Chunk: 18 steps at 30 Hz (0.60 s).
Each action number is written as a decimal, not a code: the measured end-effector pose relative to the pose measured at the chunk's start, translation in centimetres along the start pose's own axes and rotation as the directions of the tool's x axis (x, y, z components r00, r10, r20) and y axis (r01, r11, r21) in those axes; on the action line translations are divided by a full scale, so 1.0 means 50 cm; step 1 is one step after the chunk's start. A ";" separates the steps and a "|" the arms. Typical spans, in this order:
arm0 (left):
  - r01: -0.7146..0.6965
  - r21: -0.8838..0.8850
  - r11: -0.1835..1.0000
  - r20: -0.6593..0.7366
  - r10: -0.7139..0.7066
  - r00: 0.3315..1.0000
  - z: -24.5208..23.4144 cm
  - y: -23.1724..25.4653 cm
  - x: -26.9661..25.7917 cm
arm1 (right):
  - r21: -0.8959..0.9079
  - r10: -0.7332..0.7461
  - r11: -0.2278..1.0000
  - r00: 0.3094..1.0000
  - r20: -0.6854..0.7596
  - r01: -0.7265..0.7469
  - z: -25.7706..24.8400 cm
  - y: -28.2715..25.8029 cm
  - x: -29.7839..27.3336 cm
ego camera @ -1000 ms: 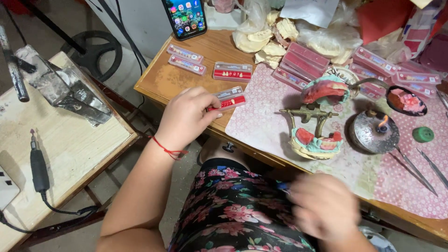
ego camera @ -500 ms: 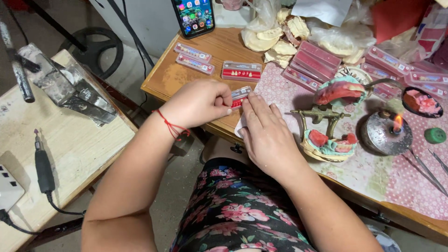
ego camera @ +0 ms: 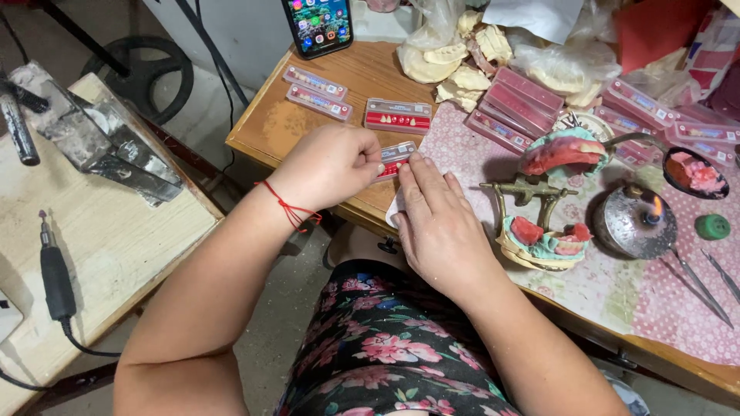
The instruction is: Applying and shaping wax on a dental model using a heated carving tool.
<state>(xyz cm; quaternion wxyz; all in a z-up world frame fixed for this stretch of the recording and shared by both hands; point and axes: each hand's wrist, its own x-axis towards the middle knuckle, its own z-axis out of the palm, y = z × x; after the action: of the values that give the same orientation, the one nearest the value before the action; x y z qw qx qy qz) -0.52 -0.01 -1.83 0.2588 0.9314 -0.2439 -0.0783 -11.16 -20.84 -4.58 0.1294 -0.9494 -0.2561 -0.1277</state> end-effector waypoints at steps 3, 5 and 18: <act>0.030 -0.032 0.999 -0.057 -0.032 0.998 0.009 0.000 -0.012 | 0.001 -0.003 1.000 1.000 -0.004 0.003 -0.002 -0.002 -0.001; 0.059 -0.057 0.997 -0.083 -0.064 0.995 0.017 0.000 -0.013 | 0.003 0.000 1.000 1.000 -0.006 0.000 0.002 0.000 -0.002; -0.096 -0.124 0.988 -0.247 0.063 0.967 0.018 0.015 -0.047 | 0.006 0.011 1.000 1.000 -0.014 -0.011 0.001 0.003 -0.003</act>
<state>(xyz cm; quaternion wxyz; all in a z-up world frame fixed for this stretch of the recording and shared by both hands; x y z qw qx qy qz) -3.12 0.19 -2.16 0.3517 0.9039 -0.2416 0.0303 -11.20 -21.03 -4.68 0.1345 -0.9495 -0.2506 -0.1327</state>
